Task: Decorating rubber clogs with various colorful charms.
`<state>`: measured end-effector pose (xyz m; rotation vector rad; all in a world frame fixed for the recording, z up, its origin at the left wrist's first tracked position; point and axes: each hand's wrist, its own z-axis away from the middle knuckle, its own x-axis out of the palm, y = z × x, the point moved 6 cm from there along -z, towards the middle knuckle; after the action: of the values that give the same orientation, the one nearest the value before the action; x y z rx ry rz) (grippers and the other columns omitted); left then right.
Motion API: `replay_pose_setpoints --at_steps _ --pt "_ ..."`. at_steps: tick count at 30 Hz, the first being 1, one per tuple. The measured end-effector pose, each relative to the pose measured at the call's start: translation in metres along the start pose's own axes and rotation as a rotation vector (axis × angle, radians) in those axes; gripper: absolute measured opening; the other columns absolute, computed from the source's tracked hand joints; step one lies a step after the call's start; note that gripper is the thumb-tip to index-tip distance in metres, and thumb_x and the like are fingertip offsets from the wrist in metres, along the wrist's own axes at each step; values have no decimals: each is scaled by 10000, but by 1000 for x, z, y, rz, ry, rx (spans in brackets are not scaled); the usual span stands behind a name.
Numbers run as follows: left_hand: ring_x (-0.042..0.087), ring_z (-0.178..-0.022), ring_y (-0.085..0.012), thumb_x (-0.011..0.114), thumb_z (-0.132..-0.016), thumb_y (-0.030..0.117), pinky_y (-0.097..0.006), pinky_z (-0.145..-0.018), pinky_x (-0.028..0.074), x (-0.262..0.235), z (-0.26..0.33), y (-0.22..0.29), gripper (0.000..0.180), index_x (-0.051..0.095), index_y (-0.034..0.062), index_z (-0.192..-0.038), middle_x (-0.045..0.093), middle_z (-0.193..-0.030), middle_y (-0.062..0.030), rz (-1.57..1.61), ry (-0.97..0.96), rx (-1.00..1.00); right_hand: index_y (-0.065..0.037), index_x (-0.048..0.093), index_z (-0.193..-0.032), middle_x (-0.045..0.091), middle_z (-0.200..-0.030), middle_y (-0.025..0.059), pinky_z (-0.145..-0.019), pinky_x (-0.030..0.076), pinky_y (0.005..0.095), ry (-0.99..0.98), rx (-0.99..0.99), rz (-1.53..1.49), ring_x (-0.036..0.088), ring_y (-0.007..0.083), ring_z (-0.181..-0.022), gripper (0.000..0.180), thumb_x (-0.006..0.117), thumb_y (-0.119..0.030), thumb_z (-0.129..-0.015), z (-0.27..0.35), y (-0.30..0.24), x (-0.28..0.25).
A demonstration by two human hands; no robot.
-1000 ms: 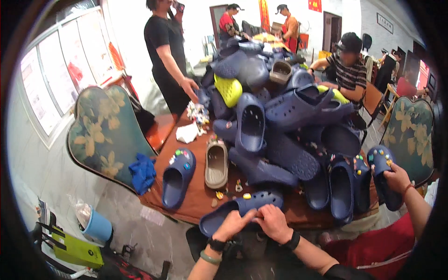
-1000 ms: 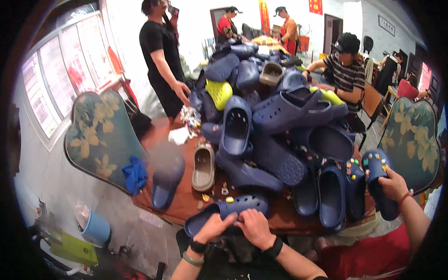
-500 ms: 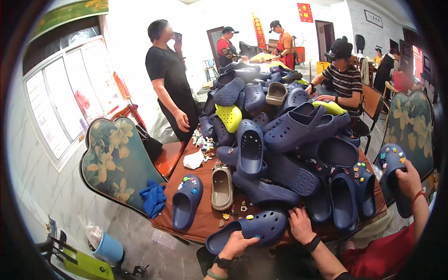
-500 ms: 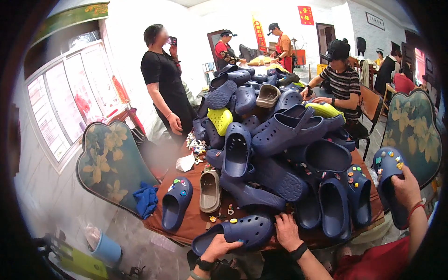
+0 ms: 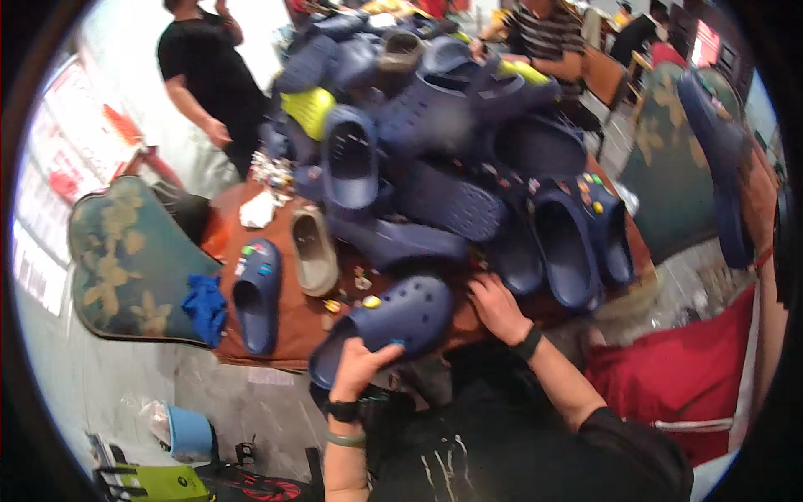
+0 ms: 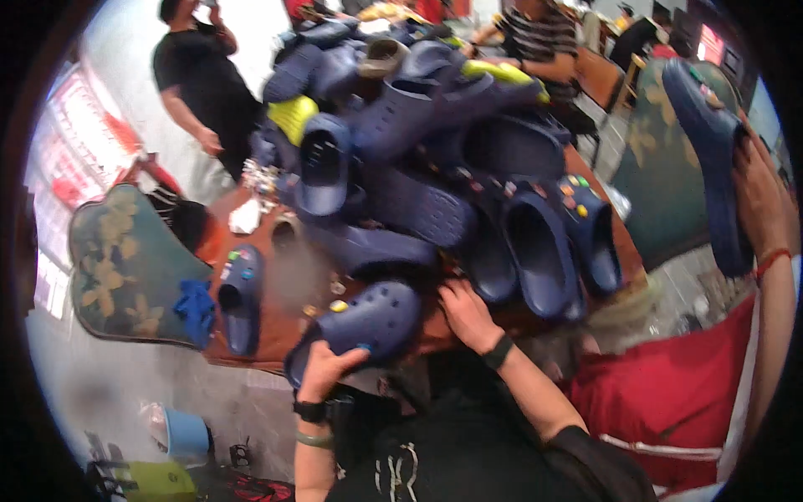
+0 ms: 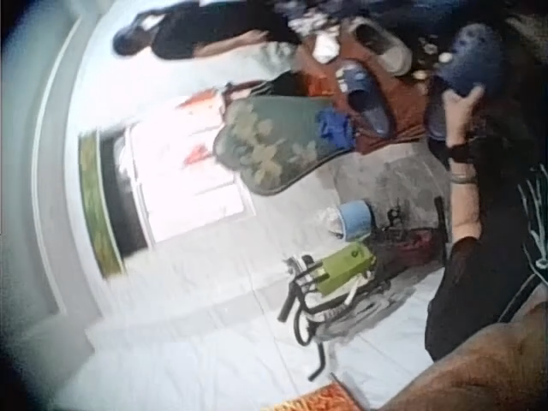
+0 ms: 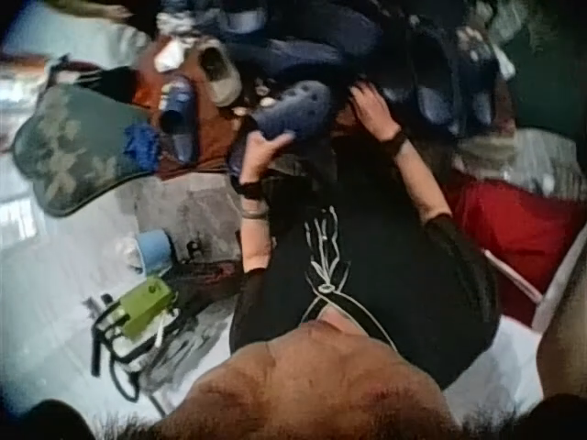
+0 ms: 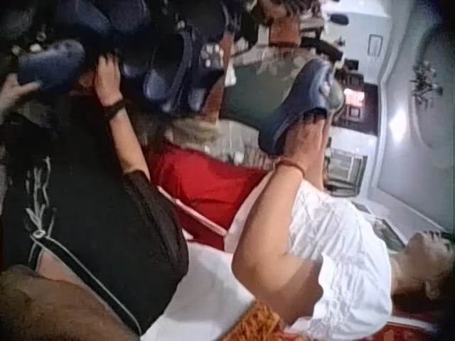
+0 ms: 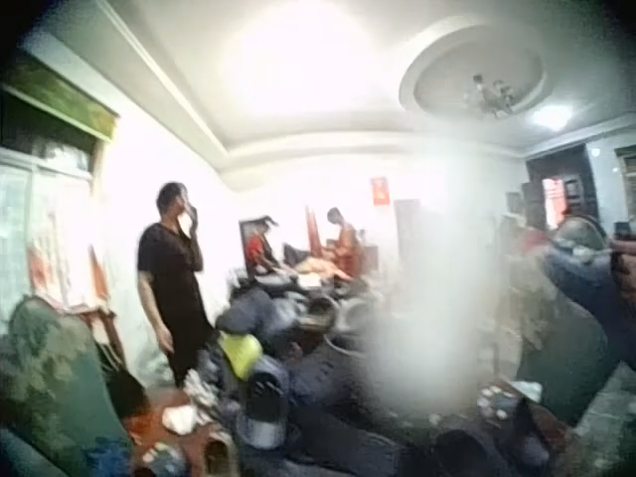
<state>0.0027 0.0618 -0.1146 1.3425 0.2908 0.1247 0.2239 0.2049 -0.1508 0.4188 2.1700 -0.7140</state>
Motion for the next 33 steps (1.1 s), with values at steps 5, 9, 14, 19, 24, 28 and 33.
replay_pose_setpoints --at_steps 5,9,14,19,24,28,33 --pt "629 -855 -126 756 -766 40 -278 -817 503 -13 2 -5 351 652 -47 -1090 683 -987 -44 26 -11 -59 -1 553 -1048 555 -1117 202 -876 480 436 -58 173 -124 551 390 -1017 244 584 26 -807 0 20 6" --pt "626 -832 -134 768 -736 36 -278 -801 498 -14 5 -11 367 651 -43 -1074 682 -965 -50 37 0 -99 21 536 -1128 523 -1178 226 -822 520 446 23 238 18 553 410 -1021 364 528 89 -770 -10 14 1" --pt "616 -825 -141 796 -706 60 -283 -799 491 -13 10 -11 399 649 -40 -1064 677 -947 -63 44 38 -119 100 489 -1225 487 -1267 282 -769 564 389 -122 215 373 582 373 -1008 541 624 6 -710 -28 7 14" --pt "629 -842 -133 797 -743 127 -287 -777 505 -19 21 -7 360 660 -38 -1032 693 -935 -59 -84 -6 -130 43 632 -963 601 -993 258 -662 549 405 -264 116 440 621 344 -838 236 620 -65 -753 -43 3 22" --pt "626 -898 -150 807 -711 63 -300 -829 498 -51 73 -4 438 624 -43 -1095 686 -995 -81 -16 -12 -137 -42 653 -772 639 -789 238 -637 526 456 -648 -136 -158 649 362 -738 111 610 -123 -836 -60 -48 11" --pt "640 -911 -158 829 -659 14 -305 -831 503 -86 102 -5 527 596 -38 -1129 682 -996 -92 155 57 -172 -81 533 -1303 633 -986 273 -754 522 464 -624 -252 -503 640 400 -895 421 594 -249 -921 -61 -91 25" --pt "644 -880 -150 828 -652 -3 -290 -797 510 -119 126 -38 489 614 -40 -1091 682 -997 -88 145 194 -235 -11 426 -1393 476 -1371 234 -1037 403 411 -285 162 -414 449 360 -1286 489 539 -137 -934 -80 -80 34"
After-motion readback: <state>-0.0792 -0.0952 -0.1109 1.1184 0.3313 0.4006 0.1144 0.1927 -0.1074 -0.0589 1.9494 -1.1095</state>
